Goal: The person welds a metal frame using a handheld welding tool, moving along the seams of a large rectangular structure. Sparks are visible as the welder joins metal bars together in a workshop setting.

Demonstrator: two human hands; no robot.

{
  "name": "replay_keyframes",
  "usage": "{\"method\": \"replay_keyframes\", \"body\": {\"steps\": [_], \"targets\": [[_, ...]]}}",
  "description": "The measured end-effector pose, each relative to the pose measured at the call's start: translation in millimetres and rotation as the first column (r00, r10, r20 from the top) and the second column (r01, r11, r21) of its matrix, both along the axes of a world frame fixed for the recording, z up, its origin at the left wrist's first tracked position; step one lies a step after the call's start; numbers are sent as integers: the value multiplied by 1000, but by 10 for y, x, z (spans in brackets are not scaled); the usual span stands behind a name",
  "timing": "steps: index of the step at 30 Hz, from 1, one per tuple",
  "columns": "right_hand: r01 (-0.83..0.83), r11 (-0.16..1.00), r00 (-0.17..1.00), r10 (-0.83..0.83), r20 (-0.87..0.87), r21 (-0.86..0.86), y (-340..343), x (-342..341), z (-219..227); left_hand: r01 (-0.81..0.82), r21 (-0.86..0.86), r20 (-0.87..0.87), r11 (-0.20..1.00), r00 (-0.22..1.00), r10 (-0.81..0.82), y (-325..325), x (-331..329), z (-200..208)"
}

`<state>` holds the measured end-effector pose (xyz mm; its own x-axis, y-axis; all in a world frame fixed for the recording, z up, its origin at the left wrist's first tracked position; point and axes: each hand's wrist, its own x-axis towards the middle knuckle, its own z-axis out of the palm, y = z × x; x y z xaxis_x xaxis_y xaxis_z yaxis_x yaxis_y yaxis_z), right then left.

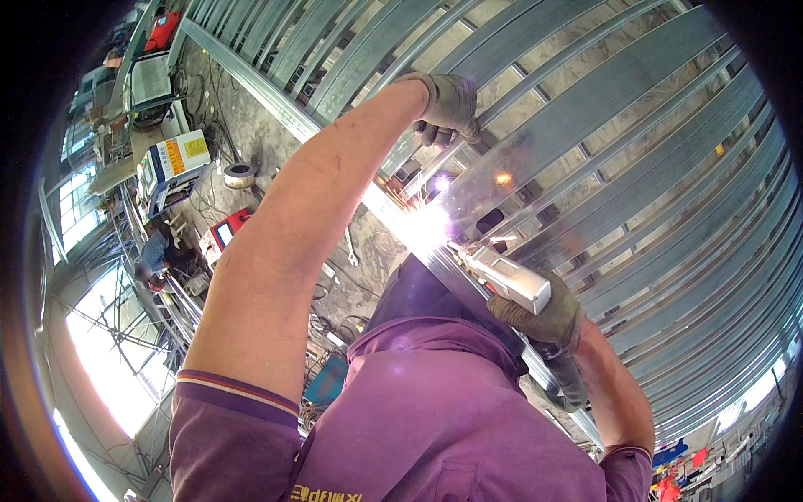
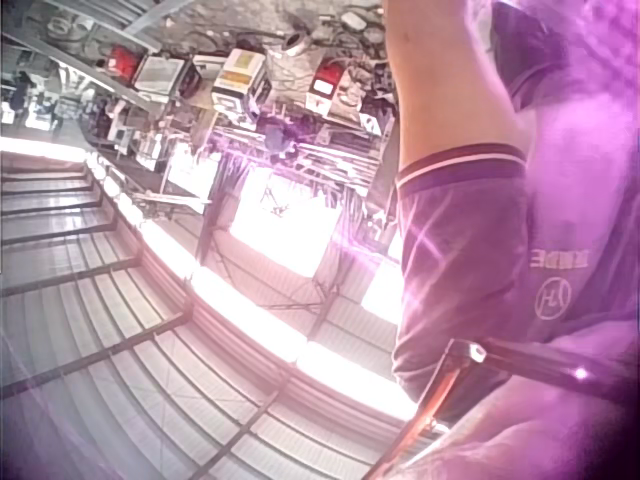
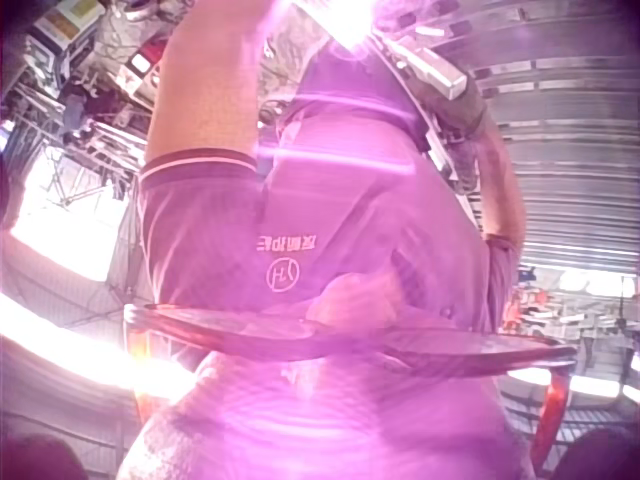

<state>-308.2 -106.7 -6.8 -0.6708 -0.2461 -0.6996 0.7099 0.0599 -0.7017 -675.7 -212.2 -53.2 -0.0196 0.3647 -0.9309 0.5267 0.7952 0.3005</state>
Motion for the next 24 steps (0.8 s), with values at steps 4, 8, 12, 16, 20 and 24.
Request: {"method": "replay_keyframes", "body": {"steps": [4,8,12,16,20,24], "targets": [[28,998,992,-20,126,-60,10,-40,119,-5,11,-5,1000,1000,5,-36,-53,-25],[30,997,993,-22,-113,76,86,259,117,-33,12,4,999,999,33,-42,-41,-42],[144,989,989,-145,30,19,193,270,348,-44,10,4,999,999,44,-25,-19,10],[211,977,977,-210,-29,29,128,160,421,-32,13,15,999,999,32,-44,-38,-48],[215,975,976,-216,9,64,-1,-3,544,-17,16,30,1000,999,17,18,-26,-45],[242,964,962,-224,-157,111,-198,-4,384,-10,-3,73,1000,997,10,8,-55,-115]]}}
